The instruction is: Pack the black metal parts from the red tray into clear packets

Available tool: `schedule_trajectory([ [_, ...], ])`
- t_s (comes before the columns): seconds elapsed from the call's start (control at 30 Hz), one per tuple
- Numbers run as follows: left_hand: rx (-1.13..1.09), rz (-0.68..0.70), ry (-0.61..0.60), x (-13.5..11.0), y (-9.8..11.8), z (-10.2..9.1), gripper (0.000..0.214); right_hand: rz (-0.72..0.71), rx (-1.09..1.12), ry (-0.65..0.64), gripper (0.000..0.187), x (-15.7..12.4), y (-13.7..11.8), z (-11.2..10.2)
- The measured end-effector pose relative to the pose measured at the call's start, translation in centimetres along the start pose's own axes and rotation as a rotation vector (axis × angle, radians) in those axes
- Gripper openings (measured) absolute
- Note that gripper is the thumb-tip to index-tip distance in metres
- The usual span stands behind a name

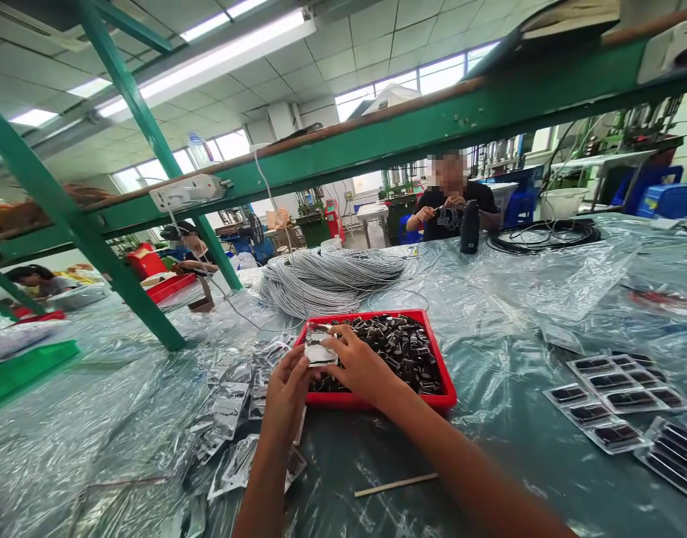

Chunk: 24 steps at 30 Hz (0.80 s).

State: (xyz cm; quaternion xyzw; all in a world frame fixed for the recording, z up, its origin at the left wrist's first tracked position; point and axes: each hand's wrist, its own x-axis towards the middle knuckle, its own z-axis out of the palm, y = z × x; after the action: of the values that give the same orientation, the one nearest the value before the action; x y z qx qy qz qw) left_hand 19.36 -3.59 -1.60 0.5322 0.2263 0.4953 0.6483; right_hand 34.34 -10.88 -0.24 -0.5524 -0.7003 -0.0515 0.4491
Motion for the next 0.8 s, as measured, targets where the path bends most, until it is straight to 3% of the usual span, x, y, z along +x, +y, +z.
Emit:
schedule_trajectory([
  [0.1,0.084,-0.011,-0.025,-0.1,0.2,0.3,0.042,-0.007,-0.083,0.071,0.031,-0.1,-0.2,0.3],
  [0.23,0.147,0.017,-0.035,-0.2,0.4,0.0,0.043,-0.028,-0.182,0.054,0.031,-0.2,-1.0,0.3],
  [0.43,0.118,0.054,0.000,-0.2,-0.2,-0.5,0.036,0.054,-0.038,0.012,0.026,-0.3,-2.1,0.8],
  [0.63,-0.039,0.000,0.042,-0.3,-0.2,0.2,0.042,0.140,0.047,-0.018,0.014,-0.3,-2.6,1.2],
  [0.8,0.190,0.029,0.002,-0.5,1.7,-0.3,0.040,0.228,-0.005,-0.056,0.015,-0.2,-2.9,1.3],
])
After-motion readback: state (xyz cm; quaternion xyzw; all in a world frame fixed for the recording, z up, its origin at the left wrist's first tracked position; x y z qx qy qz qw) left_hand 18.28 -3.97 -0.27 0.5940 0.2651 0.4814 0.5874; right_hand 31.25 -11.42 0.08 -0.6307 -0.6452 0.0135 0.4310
